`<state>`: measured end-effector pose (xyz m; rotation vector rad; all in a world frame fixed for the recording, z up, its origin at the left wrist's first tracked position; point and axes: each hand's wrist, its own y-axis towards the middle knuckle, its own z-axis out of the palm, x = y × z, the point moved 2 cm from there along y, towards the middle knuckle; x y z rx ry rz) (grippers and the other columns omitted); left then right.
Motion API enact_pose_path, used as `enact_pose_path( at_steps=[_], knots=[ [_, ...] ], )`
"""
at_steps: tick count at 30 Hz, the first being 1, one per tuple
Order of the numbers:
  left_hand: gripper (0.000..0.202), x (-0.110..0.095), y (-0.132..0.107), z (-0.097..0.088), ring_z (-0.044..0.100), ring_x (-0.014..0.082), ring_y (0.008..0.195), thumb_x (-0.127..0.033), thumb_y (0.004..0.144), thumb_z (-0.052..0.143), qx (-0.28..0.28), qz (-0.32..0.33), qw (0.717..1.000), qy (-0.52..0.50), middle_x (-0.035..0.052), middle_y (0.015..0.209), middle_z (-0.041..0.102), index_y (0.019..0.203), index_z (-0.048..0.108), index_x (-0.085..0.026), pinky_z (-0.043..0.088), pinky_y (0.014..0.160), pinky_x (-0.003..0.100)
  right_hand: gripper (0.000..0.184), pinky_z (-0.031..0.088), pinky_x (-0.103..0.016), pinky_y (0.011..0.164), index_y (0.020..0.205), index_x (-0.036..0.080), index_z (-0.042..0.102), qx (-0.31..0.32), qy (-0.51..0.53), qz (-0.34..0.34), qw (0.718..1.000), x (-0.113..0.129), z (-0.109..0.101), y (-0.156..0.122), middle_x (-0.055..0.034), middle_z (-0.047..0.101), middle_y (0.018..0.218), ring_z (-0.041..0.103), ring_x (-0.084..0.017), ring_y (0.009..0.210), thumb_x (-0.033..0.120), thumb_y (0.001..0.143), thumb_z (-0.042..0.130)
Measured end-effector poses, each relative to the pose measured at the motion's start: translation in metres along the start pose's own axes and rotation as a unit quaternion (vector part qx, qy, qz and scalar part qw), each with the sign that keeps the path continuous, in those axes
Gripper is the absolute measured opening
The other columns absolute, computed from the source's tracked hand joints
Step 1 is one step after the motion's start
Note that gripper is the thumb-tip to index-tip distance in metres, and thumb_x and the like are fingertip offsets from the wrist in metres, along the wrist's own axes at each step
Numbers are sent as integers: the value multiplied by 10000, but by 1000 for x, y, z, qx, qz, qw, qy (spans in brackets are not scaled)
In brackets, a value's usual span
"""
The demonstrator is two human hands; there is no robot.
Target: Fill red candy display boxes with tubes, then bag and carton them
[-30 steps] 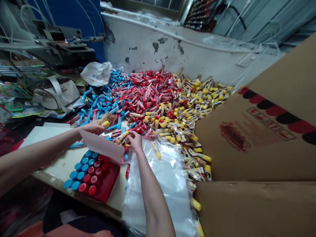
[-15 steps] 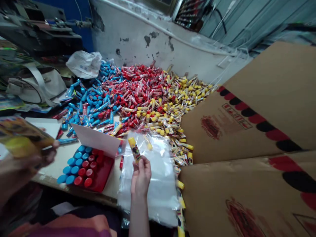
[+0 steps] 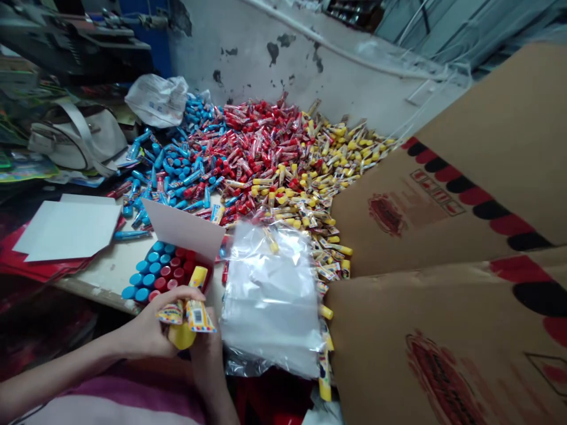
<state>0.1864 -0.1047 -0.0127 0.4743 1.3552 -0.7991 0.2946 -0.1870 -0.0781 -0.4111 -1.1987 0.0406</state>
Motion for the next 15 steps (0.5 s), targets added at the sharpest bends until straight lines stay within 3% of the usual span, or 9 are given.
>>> enact_pose_path(
  at_steps=[2, 5, 7, 9, 12, 15],
  knots=[
    [612, 0, -7, -5, 631, 172, 842, -107, 558, 707, 38, -19, 999, -4, 4, 989, 644, 1133, 561, -256, 508, 729, 252, 226, 509, -333, 757, 896, 285, 658, 16, -55, 4, 998, 12, -18, 2, -30, 646, 907, 621, -218, 857, 441, 742, 714],
    [586, -4, -10, -7, 618, 169, 834, -135, 552, 740, 135, -26, 990, 30, -1, 980, 649, 1110, 603, -250, 509, 761, 261, 370, 482, -268, 651, 1132, 302, 621, 3, -83, -5, 997, 37, -37, 12, -31, 624, 1031, 614, -162, 774, 445, 794, 664],
    [574, -6, -8, -6, 609, 174, 823, -142, 513, 756, 197, -18, 979, 56, 0, 960, 657, 1068, 637, -232, 510, 778, 268, 457, 452, -241, 593, 1236, 308, 569, 43, -118, 5, 992, 52, -35, 21, -15, 621, 980, 578, -125, 672, 427, 804, 656],
    [569, -7, -5, -5, 605, 172, 802, -146, 496, 755, 230, -17, 972, 49, -4, 936, 662, 1049, 648, -226, 514, 775, 270, 401, 431, -225, 567, 1185, 281, 600, 100, -157, 20, 982, 60, -27, 29, 18, 597, 800, 532, -109, 605, 392, 803, 659],
    [557, -6, -3, -11, 602, 167, 801, -156, 526, 732, 215, -35, 976, 20, -1, 946, 655, 1069, 627, -224, 516, 754, 265, 293, 427, -207, 530, 1045, 241, 610, 101, -151, 6, 983, 61, -21, 43, 36, 556, 713, 528, -109, 599, 383, 794, 664],
    [558, -5, -7, -24, 592, 151, 808, -142, 569, 707, 147, -60, 987, 19, 5, 969, 634, 1108, 586, -220, 502, 738, 242, 315, 486, -220, 557, 1040, 211, 554, -36, -167, -86, 981, 52, -31, 59, -5, 599, 854, 594, -131, 693, 403, 809, 650]
  ],
)
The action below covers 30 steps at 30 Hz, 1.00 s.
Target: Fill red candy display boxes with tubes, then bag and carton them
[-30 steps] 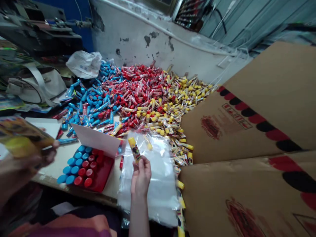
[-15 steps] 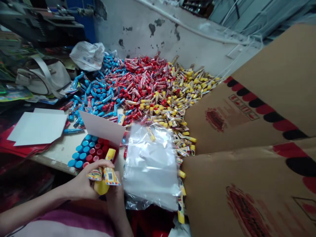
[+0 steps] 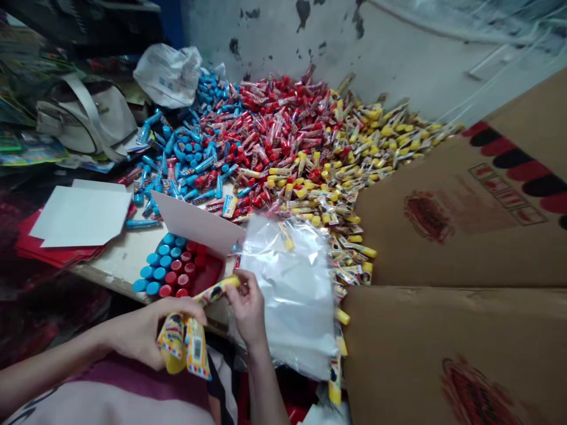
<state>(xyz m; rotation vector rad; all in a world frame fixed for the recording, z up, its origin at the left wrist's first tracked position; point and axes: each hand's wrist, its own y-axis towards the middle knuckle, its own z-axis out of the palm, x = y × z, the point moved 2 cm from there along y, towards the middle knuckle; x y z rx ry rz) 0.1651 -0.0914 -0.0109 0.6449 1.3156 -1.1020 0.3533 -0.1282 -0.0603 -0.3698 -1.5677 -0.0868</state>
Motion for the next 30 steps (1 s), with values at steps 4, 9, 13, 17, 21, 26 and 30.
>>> enact_pose_path(
  at_steps=[4, 9, 13, 17, 21, 26, 30],
  knots=[
    [566, 8, -15, -10, 587, 145, 807, -129, 591, 683, -42, -46, 998, 8, -4, 953, 622, 1133, 548, -220, 490, 734, 234, 235, 540, -282, 696, 1055, 203, 553, -121, -190, -147, 963, -25, 6, 18, -44, 612, 952, 619, -153, 800, 336, 868, 603],
    [598, 17, -24, -9, 599, 170, 879, -106, 576, 667, -62, -86, 994, 24, 1, 1028, 616, 1147, 535, -228, 490, 795, 250, 172, 536, -301, 776, 1072, 202, 567, -48, -309, -261, 913, -41, 33, 38, -62, 612, 975, 615, -165, 863, 276, 934, 497],
    [586, 15, -24, -8, 598, 168, 850, -122, 594, 669, -77, -94, 992, 25, 1, 1003, 617, 1152, 530, -231, 493, 762, 249, 201, 528, -324, 797, 1079, 182, 584, 0, -373, -237, 897, -30, 34, 51, -83, 610, 991, 606, -196, 895, 269, 927, 487],
    [583, 12, -21, -12, 603, 177, 859, -129, 606, 684, -81, -91, 992, 25, 7, 1019, 621, 1159, 534, -239, 491, 761, 256, 196, 519, -316, 803, 1081, 169, 584, 86, -483, -152, 858, -17, 41, 58, -109, 600, 1086, 602, -210, 953, 219, 913, 496],
    [572, 15, -12, -17, 606, 176, 812, -132, 598, 713, -149, -74, 986, -18, 18, 964, 642, 1138, 542, -217, 481, 713, 255, 224, 520, -307, 760, 1067, 183, 611, 134, -521, -74, 840, -13, 61, 68, -123, 605, 1176, 629, -221, 953, 118, 892, 488],
    [412, 19, -2, -21, 552, 107, 546, -231, 574, 766, -270, -100, 932, -222, -12, 736, 622, 909, 536, -170, 428, 515, 216, 287, 497, -331, 905, 1125, 203, 625, 146, -464, -63, 871, -1, 54, 72, -98, 646, 1198, 613, -224, 1078, 130, 856, 556],
    [425, 15, 2, -17, 553, 93, 501, -266, 569, 779, -257, -120, 901, -328, 14, 761, 647, 895, 524, -168, 396, 446, 190, 327, 507, -350, 919, 1193, 248, 601, 131, -108, -37, 985, 12, 32, 46, -54, 667, 1171, 631, -202, 1054, 295, 871, 573]
  ],
)
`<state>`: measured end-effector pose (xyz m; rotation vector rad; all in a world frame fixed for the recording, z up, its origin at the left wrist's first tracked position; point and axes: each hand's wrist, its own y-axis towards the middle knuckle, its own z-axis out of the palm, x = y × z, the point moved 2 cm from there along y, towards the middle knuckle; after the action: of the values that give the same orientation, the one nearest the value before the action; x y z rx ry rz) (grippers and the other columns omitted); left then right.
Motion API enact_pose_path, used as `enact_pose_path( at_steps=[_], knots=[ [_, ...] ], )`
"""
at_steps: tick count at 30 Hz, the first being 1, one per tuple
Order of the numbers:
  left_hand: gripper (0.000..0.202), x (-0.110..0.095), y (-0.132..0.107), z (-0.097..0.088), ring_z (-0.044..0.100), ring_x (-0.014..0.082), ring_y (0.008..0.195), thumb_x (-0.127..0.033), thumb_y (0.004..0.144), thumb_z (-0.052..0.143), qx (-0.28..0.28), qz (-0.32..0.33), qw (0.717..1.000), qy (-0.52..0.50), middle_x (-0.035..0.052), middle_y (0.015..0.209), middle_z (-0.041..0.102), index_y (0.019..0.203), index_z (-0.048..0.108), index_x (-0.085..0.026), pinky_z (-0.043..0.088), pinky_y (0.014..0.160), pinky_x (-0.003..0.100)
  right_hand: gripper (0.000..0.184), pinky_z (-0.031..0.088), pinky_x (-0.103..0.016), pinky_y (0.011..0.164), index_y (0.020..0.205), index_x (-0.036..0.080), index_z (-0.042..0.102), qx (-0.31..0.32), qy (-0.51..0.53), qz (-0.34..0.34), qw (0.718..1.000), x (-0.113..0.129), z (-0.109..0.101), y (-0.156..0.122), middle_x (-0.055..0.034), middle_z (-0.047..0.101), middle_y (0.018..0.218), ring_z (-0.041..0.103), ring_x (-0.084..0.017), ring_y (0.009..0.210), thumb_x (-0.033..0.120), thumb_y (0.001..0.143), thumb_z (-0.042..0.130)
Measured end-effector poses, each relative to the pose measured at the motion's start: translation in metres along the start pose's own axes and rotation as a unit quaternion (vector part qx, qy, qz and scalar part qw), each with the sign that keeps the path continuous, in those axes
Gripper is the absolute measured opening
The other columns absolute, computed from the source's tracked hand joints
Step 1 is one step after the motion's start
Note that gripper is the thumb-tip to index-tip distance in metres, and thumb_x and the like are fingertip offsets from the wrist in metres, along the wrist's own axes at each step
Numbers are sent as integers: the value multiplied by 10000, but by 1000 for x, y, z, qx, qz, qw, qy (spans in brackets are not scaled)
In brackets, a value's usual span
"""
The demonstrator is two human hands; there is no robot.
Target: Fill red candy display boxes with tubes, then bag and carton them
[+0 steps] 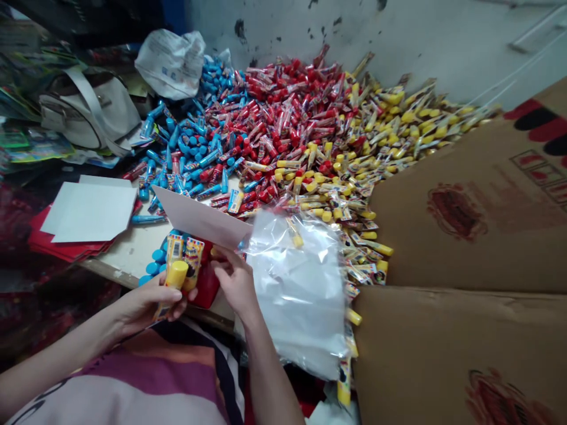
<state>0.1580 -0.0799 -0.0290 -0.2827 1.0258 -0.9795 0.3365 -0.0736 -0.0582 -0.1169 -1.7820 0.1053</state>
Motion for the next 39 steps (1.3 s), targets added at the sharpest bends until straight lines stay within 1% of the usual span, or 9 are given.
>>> enact_pose_path(
  at_steps=[2, 5, 9, 13, 18, 22, 28, 33, 39],
  knots=[
    [433, 2, 0, 3, 558, 91, 502, -273, 569, 784, 14, -14, 999, -27, 15, 759, 649, 903, 530, -168, 402, 446, 184, 377, 533, -351, 862, 1200, 260, 594, 49, 180, 27, 982, 4, 6, -17, -45, 674, 1141, 653, -201, 985, 403, 851, 610],
    [433, 7, 2, 7, 555, 98, 483, -279, 558, 789, 11, -21, 999, -29, -14, 651, 613, 885, 525, -173, 398, 437, 181, 430, 543, -324, 819, 1191, 264, 579, 87, 279, 64, 954, 8, 29, -35, -29, 677, 1095, 661, -185, 920, 470, 821, 652],
    [411, 12, 3, 8, 540, 98, 464, -272, 583, 766, 0, 0, 1000, 18, -6, 670, 615, 905, 532, -171, 367, 421, 188, 426, 529, -303, 864, 1223, 270, 524, -20, 287, 62, 956, 0, 41, -42, -16, 679, 1039, 658, -162, 940, 438, 848, 635],
    [520, 7, 0, -2, 440, 57, 441, -254, 590, 778, -57, 52, 996, 37, -39, 706, 579, 1040, 525, -184, 311, 415, 184, 395, 552, -304, 736, 1167, 234, 525, -169, 151, 78, 971, -16, 4, -51, -23, 673, 944, 656, -157, 800, 446, 846, 613],
    [483, -10, -4, -21, 380, 52, 439, -322, 590, 817, -140, 109, 982, 67, -82, 585, 489, 948, 527, -179, 256, 413, 167, 238, 506, -350, 797, 988, 197, 664, -189, -230, 6, 955, -18, -34, -48, -72, 649, 933, 616, -205, 852, 363, 876, 536],
    [406, -21, -7, -25, 461, 75, 488, -399, 666, 772, -123, 126, 984, 39, -38, 648, 569, 930, 559, -175, 311, 438, 175, 236, 495, -338, 818, 1062, 180, 627, -146, -337, -47, 929, -15, -17, -28, -79, 632, 934, 612, -215, 875, 321, 904, 524],
    [311, -20, -12, -25, 516, 100, 542, -320, 722, 718, -74, 113, 991, -23, 5, 734, 621, 962, 597, -165, 400, 479, 200, 229, 507, -301, 717, 1119, 164, 605, -28, -461, 2, 887, -10, 13, 5, -136, 606, 1092, 629, -216, 867, 239, 910, 546],
    [296, -18, -12, -25, 531, 108, 540, -254, 707, 696, -56, 110, 990, -70, 16, 740, 637, 959, 574, -157, 422, 466, 202, 241, 513, -284, 741, 1111, 181, 632, 49, -494, 31, 867, -1, 14, 21, -123, 583, 1212, 648, -213, 908, 253, 883, 610],
    [282, -17, -6, -20, 573, 122, 582, -230, 744, 683, -44, 83, 992, -89, 32, 790, 643, 980, 541, -169, 458, 516, 216, 292, 513, -298, 695, 1110, 215, 625, 51, -509, 43, 858, -8, 15, 30, -113, 627, 1166, 670, -238, 885, 249, 825, 681]
  ],
)
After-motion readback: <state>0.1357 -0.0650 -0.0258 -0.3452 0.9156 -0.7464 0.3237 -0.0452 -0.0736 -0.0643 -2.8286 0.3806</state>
